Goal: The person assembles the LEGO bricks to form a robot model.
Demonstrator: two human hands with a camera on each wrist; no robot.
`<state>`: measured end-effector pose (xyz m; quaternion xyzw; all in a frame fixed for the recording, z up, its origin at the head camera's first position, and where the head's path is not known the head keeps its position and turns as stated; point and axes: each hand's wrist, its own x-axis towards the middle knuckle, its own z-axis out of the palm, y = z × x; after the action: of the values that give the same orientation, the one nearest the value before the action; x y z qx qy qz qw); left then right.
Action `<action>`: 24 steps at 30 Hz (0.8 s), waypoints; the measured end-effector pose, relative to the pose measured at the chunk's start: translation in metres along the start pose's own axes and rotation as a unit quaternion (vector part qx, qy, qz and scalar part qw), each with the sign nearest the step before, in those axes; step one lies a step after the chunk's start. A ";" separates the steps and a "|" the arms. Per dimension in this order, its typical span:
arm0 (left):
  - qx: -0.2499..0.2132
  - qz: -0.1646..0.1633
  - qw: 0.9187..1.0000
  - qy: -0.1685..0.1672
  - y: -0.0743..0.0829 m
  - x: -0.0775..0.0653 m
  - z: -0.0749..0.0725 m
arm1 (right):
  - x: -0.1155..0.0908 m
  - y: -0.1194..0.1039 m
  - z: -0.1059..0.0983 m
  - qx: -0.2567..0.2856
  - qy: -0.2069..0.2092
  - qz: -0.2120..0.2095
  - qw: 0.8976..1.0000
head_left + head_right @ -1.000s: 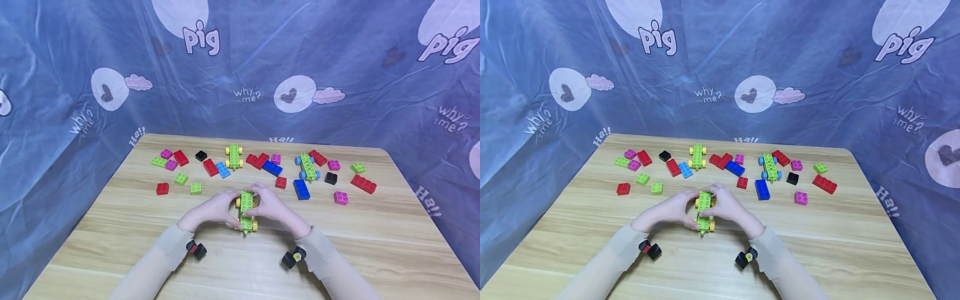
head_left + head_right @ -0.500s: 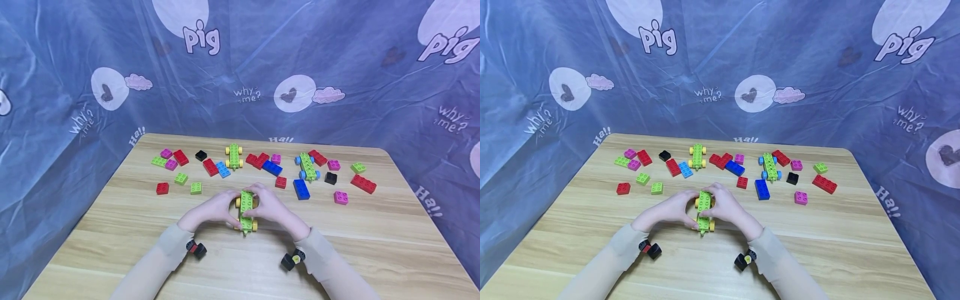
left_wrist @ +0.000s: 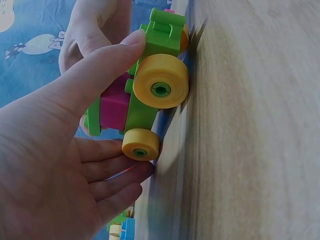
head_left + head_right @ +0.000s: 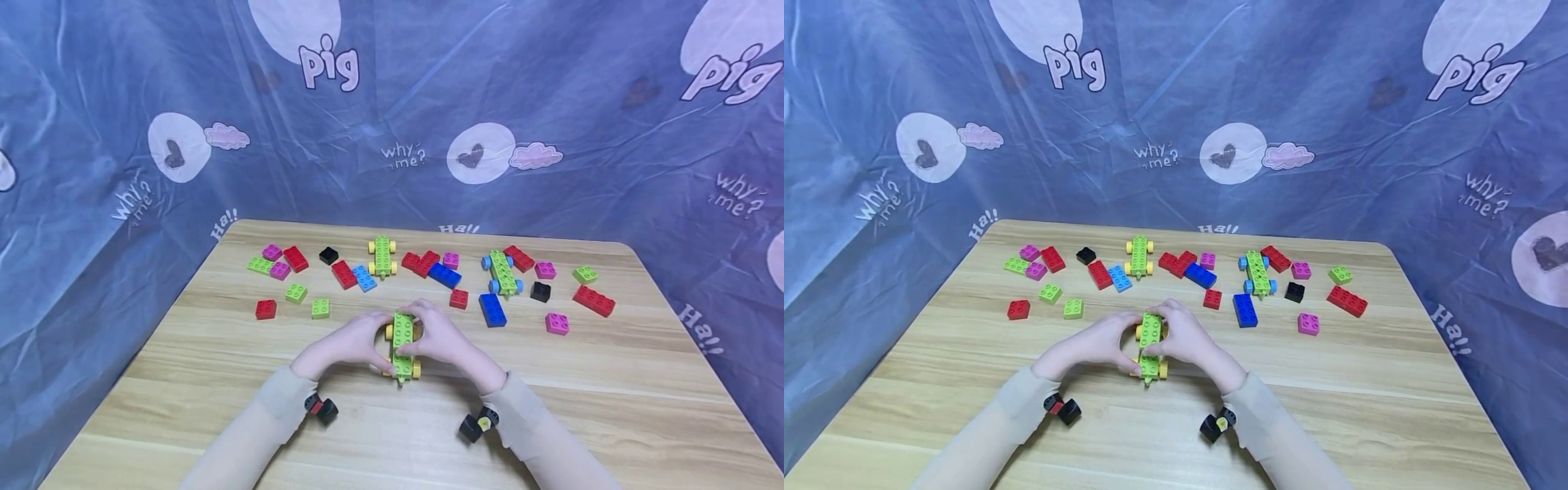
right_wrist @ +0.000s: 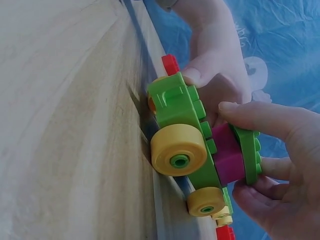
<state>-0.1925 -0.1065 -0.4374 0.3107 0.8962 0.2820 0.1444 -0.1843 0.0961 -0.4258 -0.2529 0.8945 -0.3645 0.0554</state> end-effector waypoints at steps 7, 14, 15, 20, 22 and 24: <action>-0.007 0.003 1.000 0.000 0.001 -0.001 -0.001 | -0.002 -0.004 0.000 -0.006 0.004 0.000 1.000; -0.004 0.000 1.000 -0.003 0.002 -0.001 0.000 | -0.002 -0.001 0.001 -0.005 0.001 0.003 1.000; -0.005 -0.001 1.000 -0.003 0.002 -0.001 0.000 | -0.002 -0.001 0.001 -0.005 0.002 0.002 1.000; -0.005 0.004 1.000 -0.002 0.003 -0.001 -0.001 | -0.002 0.000 0.001 -0.007 0.000 0.008 1.000; -0.002 0.006 1.000 -0.004 0.002 -0.001 -0.002 | -0.002 0.000 0.001 -0.007 -0.004 0.010 1.000; 0.004 0.007 1.000 -0.006 0.001 -0.002 -0.002 | -0.002 -0.001 0.000 -0.006 -0.008 0.011 1.000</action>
<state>-0.1912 -0.1076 -0.4350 0.3191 0.8942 0.2778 0.1463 -0.1821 0.0962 -0.4256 -0.2461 0.8990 -0.3562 0.0652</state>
